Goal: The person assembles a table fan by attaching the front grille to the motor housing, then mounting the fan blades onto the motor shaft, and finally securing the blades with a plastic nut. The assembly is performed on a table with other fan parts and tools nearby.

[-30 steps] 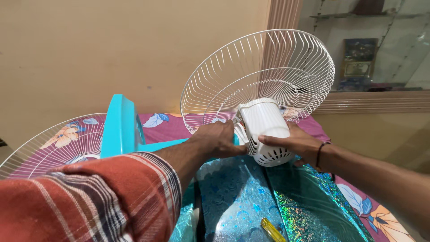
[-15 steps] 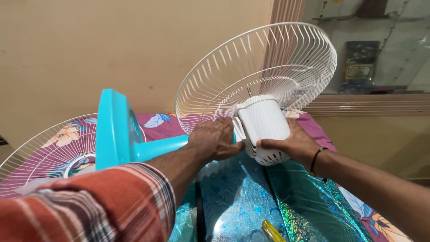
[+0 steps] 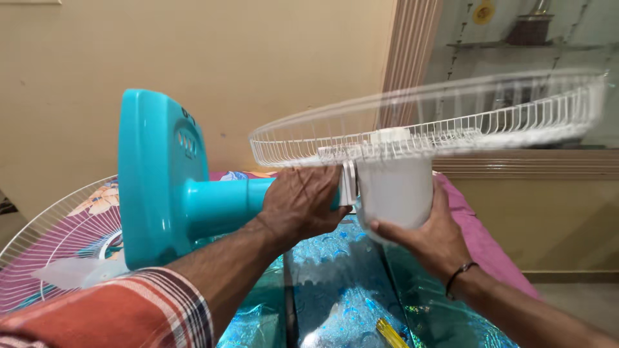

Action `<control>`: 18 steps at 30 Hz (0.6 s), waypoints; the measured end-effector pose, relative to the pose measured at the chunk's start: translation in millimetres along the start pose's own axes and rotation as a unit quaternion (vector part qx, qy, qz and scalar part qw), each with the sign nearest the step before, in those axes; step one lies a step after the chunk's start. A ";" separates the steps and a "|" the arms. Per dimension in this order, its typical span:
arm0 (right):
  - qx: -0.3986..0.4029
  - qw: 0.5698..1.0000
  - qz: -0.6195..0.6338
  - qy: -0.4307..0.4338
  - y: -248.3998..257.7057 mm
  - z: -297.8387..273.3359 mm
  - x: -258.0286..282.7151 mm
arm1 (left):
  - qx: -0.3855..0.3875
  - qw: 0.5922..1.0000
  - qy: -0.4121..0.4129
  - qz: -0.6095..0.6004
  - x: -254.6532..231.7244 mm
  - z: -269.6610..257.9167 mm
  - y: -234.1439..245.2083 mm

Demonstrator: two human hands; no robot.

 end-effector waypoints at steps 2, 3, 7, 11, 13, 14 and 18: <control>0.023 0.997 -0.035 -0.066 -2.1 -5.5 -4.0 | -0.098 0.993 -0.063 -0.034 -1.8 -6.7 -2.6; 0.035 0.993 -0.052 -0.098 -4.3 -7.8 -6.7 | -0.145 0.984 -0.093 -0.051 -3.1 -11.3 -6.4; 0.056 0.986 -0.094 -0.125 -16.0 -17.0 -24.1 | -0.206 0.974 -0.081 -0.044 -8.2 -13.3 -26.5; 0.146 0.947 -0.243 -0.151 -35.4 -14.7 -52.4 | -0.158 0.983 -0.095 0.003 -3.3 -19.0 -48.1; 0.180 0.934 -0.277 -0.133 -39.7 -13.8 -70.9 | -0.182 0.976 -0.118 0.022 -1.5 -20.1 -53.0; 0.187 0.932 -0.283 -0.131 -38.2 -12.9 -82.3 | -0.232 0.962 -0.142 0.034 -0.8 -21.7 -53.8; 0.171 0.932 -0.278 -0.156 -17.6 -18.9 -137.0 | -0.314 0.914 -0.210 0.151 0.3 -21.6 -52.3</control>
Point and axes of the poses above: each hand's wrist, its own z-axis towards the middle knuckle, its own y-axis out of the back of the hand, x = y × z, the point moved 1 cm from there along z, towards the middle knuckle, and after that the axes turned 7 degrees about -y, right-handed, at the moved point
